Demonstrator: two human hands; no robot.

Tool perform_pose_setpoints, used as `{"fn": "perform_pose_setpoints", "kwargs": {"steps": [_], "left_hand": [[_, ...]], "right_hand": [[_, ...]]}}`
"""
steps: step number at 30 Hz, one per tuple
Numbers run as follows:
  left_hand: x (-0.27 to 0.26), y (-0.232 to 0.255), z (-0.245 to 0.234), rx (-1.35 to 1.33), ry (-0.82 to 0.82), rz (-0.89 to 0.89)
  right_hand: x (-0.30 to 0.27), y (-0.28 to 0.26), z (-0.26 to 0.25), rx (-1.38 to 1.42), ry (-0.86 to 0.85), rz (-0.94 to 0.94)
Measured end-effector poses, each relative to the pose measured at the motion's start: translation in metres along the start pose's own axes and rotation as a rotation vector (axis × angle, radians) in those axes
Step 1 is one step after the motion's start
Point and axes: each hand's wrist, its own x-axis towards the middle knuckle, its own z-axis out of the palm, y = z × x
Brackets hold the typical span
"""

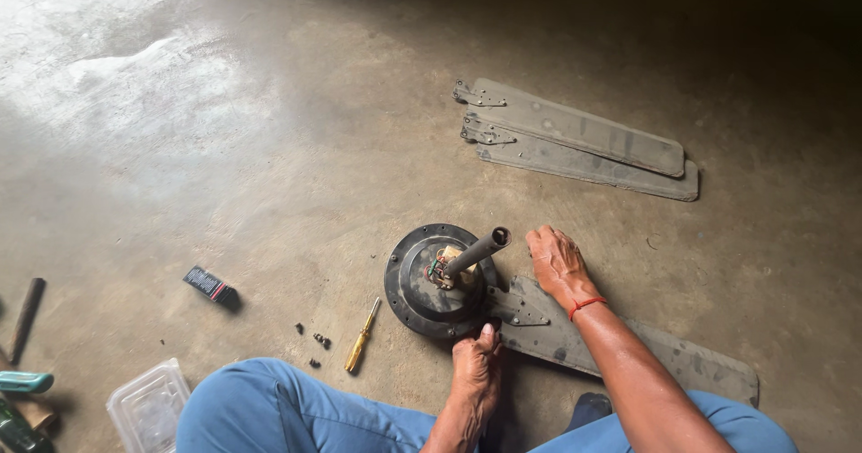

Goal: The person sits on the floor and assembles an electric fan by attaching a fan blade to the motor housing using a screwdriver and screws. They align the blade, insert screws, and tighten them to secure the blade in place.

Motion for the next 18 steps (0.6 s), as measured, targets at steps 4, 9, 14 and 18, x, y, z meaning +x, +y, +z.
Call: {"fn": "perform_pose_setpoints", "kwargs": {"steps": [4,9,14,18], "left_hand": [[0.000,0.002,0.002,-0.027,0.034,-0.043],[-0.001,-0.001,0.003,0.005,0.067,-0.051],[0.001,-0.002,0.010,0.067,0.118,-0.084],[0.009,-0.010,0.012,0.058,0.076,-0.043]], "right_hand": [[-0.002,0.001,0.000,0.046,0.022,0.015],[-0.003,0.005,-0.011,0.271,0.125,0.136],[-0.002,-0.004,-0.041,0.897,0.031,0.497],[-0.016,-0.026,-0.062,1.229,-0.071,0.503]]}}
